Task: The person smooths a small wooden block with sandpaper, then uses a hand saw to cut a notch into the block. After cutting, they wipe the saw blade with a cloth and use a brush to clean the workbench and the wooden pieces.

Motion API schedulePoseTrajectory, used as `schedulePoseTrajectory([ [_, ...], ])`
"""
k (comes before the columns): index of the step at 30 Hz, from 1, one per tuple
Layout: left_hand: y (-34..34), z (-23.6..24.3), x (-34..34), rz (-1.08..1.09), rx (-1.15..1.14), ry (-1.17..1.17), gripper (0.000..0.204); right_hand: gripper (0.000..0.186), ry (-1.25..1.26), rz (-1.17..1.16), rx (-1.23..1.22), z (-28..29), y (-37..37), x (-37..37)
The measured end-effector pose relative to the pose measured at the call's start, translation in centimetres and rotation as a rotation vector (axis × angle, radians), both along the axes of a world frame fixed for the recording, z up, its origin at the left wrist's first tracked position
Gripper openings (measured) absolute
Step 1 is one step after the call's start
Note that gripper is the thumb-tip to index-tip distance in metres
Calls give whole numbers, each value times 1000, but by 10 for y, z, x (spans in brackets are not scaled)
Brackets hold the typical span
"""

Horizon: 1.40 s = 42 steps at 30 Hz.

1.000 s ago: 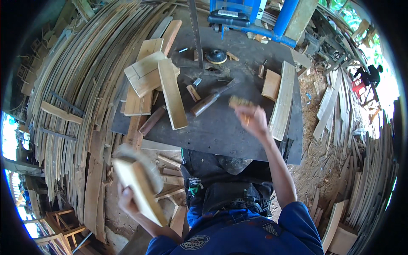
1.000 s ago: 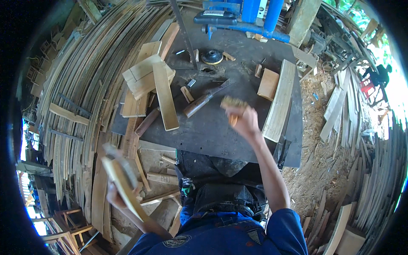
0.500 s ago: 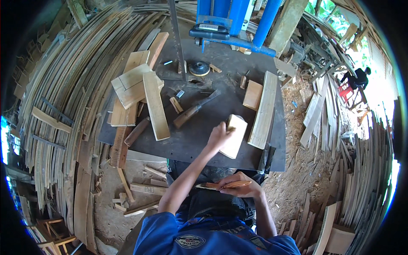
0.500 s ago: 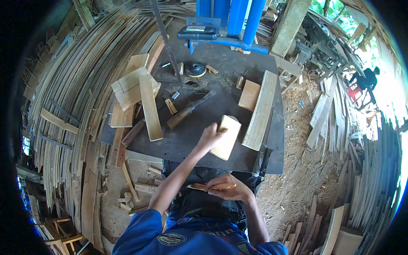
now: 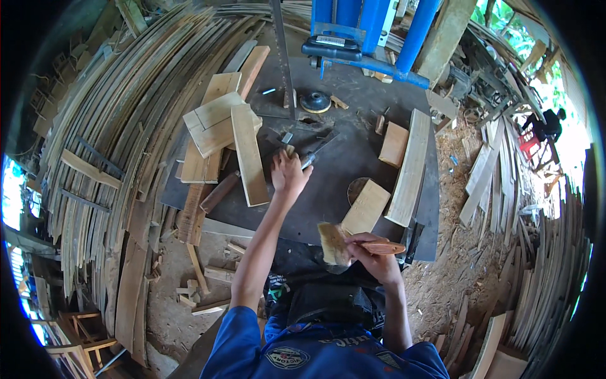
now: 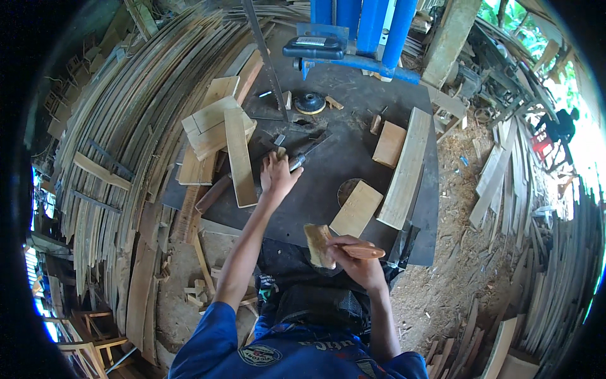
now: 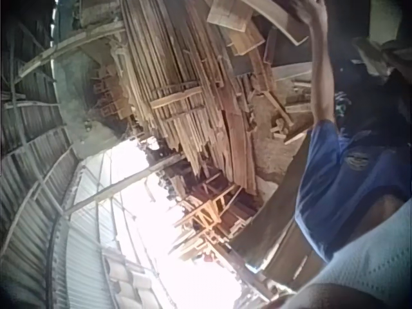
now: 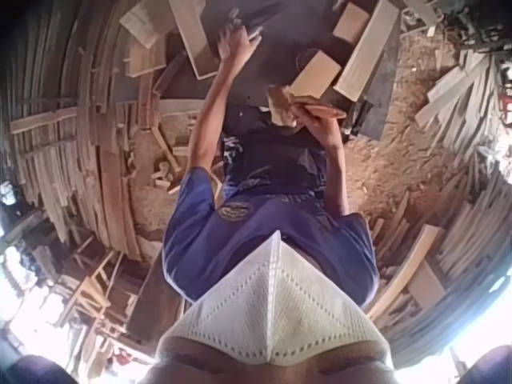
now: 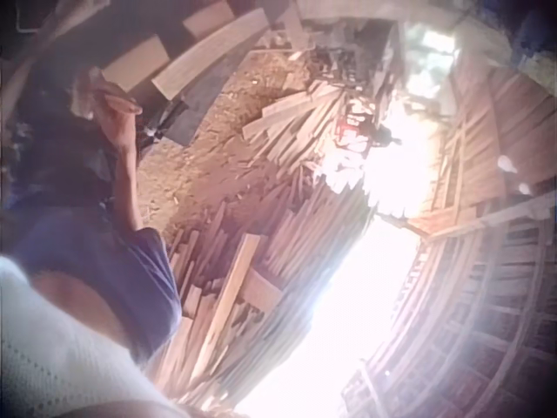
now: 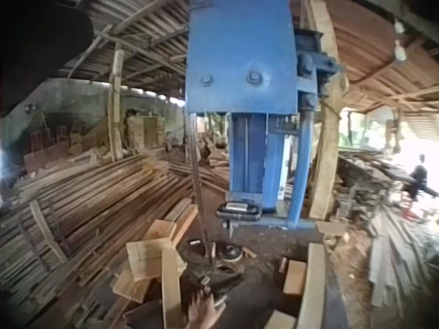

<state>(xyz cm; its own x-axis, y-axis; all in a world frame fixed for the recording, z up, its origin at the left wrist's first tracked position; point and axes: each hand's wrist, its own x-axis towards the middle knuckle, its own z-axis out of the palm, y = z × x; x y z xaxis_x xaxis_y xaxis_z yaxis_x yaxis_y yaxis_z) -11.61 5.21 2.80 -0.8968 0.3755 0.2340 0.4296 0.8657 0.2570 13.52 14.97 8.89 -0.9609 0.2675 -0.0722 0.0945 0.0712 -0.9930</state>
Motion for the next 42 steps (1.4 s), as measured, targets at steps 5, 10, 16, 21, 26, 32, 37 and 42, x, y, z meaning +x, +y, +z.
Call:
schedulePoseTrajectory([
  [5,0,0,10,-44,26,-59,42,13,-79,18,-58,-1,-11,7],
  [10,-40,4,26,-304,319,-549,41,18,16,-149,-94,11,23,2],
  [16,-106,44,78,-218,756,-838,32,19,243,-621,-166,55,69,-66],
  [21,-143,58,116,-220,1315,-1009,34,10,336,-274,404,47,70,-122],
  [26,-162,53,139,38,1401,-972,44,9,224,13,632,20,42,-141],
  [32,-127,53,125,-323,266,-331,35,12,157,144,707,6,28,-131],
  [37,-109,37,113,-456,89,-319,31,12,200,44,550,-5,45,-121],
  [42,-120,9,108,-556,118,-298,34,12,163,-92,255,-17,80,-127],
])
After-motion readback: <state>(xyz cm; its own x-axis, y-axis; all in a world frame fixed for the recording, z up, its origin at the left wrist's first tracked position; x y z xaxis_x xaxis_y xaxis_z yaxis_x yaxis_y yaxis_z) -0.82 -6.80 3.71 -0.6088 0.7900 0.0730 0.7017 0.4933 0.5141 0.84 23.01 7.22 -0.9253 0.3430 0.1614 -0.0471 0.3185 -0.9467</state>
